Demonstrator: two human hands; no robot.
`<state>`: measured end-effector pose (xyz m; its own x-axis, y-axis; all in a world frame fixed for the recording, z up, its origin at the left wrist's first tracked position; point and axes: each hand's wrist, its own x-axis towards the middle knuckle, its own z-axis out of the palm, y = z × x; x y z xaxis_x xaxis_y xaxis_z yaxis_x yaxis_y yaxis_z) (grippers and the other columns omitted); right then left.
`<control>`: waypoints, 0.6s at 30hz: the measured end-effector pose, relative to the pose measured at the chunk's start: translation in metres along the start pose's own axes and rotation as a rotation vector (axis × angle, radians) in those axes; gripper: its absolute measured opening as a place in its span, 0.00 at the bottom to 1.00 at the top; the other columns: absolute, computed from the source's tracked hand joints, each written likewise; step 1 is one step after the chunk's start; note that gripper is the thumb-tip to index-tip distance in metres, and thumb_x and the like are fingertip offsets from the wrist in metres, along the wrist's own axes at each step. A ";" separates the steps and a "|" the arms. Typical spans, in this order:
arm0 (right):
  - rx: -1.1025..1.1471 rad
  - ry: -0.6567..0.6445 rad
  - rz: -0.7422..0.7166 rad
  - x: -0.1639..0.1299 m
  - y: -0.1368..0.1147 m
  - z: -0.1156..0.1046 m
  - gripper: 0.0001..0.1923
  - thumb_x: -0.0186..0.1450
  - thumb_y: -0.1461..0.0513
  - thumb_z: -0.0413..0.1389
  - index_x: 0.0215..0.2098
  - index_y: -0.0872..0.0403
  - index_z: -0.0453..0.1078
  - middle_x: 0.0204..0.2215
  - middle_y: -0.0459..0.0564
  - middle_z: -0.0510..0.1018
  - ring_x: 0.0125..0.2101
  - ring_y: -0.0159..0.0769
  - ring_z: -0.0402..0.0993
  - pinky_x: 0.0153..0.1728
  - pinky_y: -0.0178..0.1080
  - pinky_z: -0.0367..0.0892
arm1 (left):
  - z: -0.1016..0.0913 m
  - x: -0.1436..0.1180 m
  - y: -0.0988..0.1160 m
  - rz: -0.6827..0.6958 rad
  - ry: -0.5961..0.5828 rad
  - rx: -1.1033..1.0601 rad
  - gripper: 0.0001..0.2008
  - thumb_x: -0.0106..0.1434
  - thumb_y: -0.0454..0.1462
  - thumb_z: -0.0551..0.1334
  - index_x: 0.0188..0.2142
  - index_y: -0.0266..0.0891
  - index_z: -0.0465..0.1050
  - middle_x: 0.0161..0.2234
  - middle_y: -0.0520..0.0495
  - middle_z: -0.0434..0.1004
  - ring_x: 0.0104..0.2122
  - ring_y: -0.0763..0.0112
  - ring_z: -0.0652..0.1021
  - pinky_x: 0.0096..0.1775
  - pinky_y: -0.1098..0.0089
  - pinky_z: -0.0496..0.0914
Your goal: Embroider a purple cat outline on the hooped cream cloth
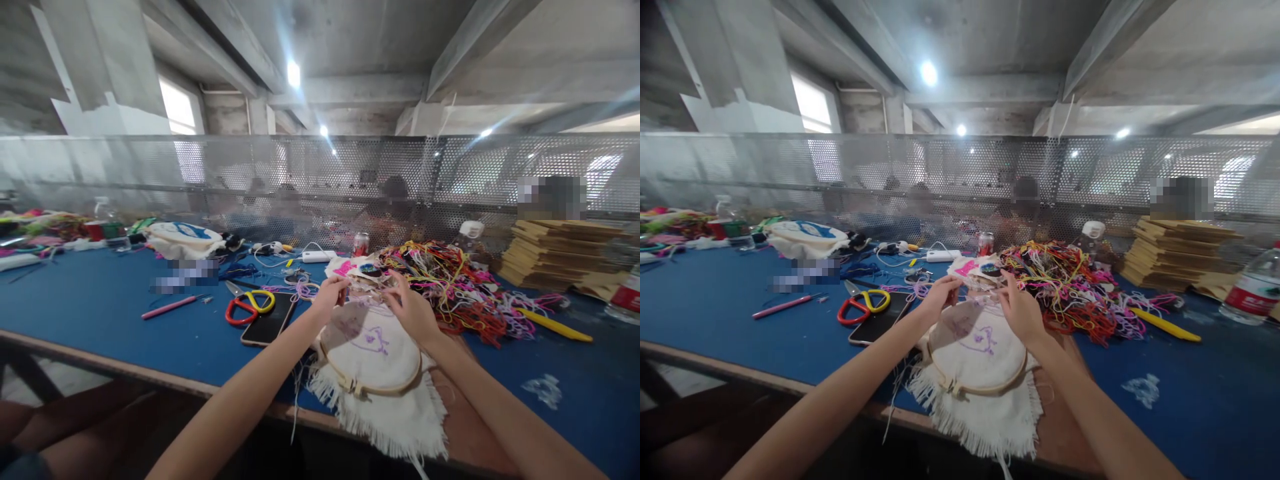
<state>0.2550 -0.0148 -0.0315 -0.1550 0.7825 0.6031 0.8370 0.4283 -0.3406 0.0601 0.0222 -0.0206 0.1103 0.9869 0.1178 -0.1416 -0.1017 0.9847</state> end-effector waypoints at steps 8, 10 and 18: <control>0.002 -0.044 0.017 0.000 0.003 -0.008 0.12 0.64 0.59 0.46 0.40 0.50 0.69 0.31 0.49 0.79 0.30 0.39 0.75 0.30 0.37 0.64 | -0.017 0.007 0.016 -0.051 0.103 -0.046 0.12 0.48 0.42 0.63 0.21 0.37 0.63 0.13 0.59 0.56 0.13 0.82 0.59 0.19 0.76 0.52; 0.176 -0.059 -0.022 -0.001 0.000 -0.005 0.13 0.63 0.58 0.48 0.44 0.50 0.67 0.39 0.51 0.77 0.32 0.38 0.75 0.31 0.37 0.66 | -0.014 0.004 0.017 -0.061 0.018 -0.020 0.10 0.47 0.41 0.64 0.22 0.36 0.66 0.13 0.59 0.56 0.14 0.82 0.58 0.18 0.75 0.50; 1.001 -0.410 0.199 0.003 -0.012 0.003 0.29 0.59 0.53 0.52 0.56 0.50 0.53 0.45 0.55 0.72 0.21 0.28 0.70 0.17 0.31 0.63 | 0.001 -0.014 0.018 0.096 -0.540 0.269 0.15 0.51 0.45 0.63 0.29 0.34 0.75 0.17 0.55 0.62 0.16 0.82 0.59 0.20 0.75 0.51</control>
<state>0.2426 -0.0163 -0.0279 -0.3823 0.8894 0.2505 0.0904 0.3058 -0.9478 0.0569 0.0069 -0.0040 0.6028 0.7758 0.1865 0.0701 -0.2844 0.9561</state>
